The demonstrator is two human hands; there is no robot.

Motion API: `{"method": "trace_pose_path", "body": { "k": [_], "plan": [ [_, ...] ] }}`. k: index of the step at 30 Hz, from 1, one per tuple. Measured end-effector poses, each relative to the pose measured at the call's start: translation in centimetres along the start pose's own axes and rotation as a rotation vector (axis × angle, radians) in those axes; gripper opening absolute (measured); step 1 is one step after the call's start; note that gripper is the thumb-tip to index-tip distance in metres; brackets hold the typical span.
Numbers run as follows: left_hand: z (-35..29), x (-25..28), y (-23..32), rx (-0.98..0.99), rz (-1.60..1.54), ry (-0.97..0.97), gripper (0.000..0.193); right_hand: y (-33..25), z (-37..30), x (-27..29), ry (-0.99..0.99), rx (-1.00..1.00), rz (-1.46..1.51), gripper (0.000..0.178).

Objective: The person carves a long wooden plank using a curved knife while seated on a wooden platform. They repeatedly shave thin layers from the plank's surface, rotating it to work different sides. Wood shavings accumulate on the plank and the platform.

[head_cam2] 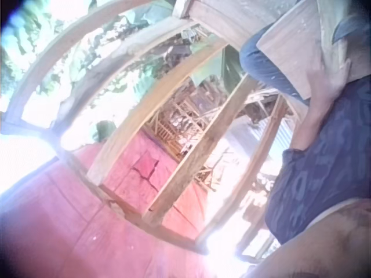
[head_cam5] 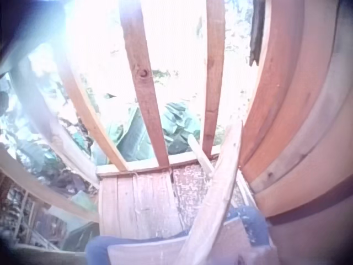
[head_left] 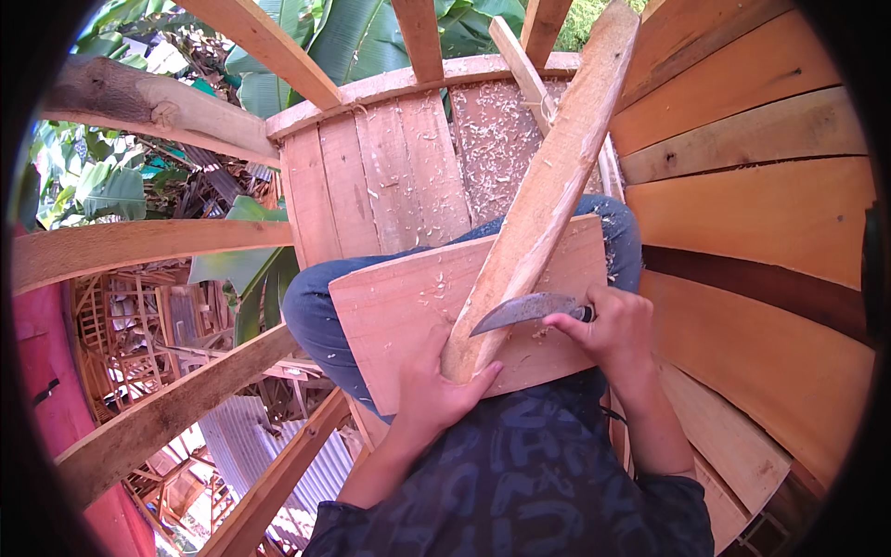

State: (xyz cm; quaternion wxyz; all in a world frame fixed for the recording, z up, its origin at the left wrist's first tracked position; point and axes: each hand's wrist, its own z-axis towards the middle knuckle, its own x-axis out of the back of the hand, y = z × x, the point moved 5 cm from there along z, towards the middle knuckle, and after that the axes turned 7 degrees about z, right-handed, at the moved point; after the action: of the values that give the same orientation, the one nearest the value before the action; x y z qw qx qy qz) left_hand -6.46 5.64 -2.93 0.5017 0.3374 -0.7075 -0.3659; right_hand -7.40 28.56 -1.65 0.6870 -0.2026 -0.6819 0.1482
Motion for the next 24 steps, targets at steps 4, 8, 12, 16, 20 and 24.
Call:
{"method": "trace_pose_path", "body": {
  "k": [4, 8, 12, 16, 20, 24],
  "plan": [
    [0.0, -0.2, -0.6, -0.027, 0.046, 0.020, 0.051, 0.6, 2.0, 1.0, 0.087, 0.095, -0.115, 0.077],
    [0.3, 0.1, 0.3, 0.049, 0.077, -0.028, 0.051, 1.1, 2.7, 1.4, 0.134, 0.114, -0.113, 0.079],
    [0.3, 0.2, 0.2, 0.059, 0.052, -0.032, 0.052, 1.0, 3.0, 1.7, 0.173, 0.142, -0.167, 0.079],
    [0.6, 0.3, 0.4, 0.076, 0.057, -0.044, 0.051, 1.4, 3.2, 1.4, 0.183, 0.154, -0.174, 0.078],
    [0.7, 0.3, 0.3, 0.089, 0.030, -0.043, 0.049, 1.9, 3.3, 1.1, 0.163, 0.056, -0.137, 0.081],
    [0.2, 0.8, -0.1, 0.050, 0.006, -0.048, 0.046, 7.8, 3.9, 4.0, 0.306, -0.437, 0.052, 0.077]
  ]
}}
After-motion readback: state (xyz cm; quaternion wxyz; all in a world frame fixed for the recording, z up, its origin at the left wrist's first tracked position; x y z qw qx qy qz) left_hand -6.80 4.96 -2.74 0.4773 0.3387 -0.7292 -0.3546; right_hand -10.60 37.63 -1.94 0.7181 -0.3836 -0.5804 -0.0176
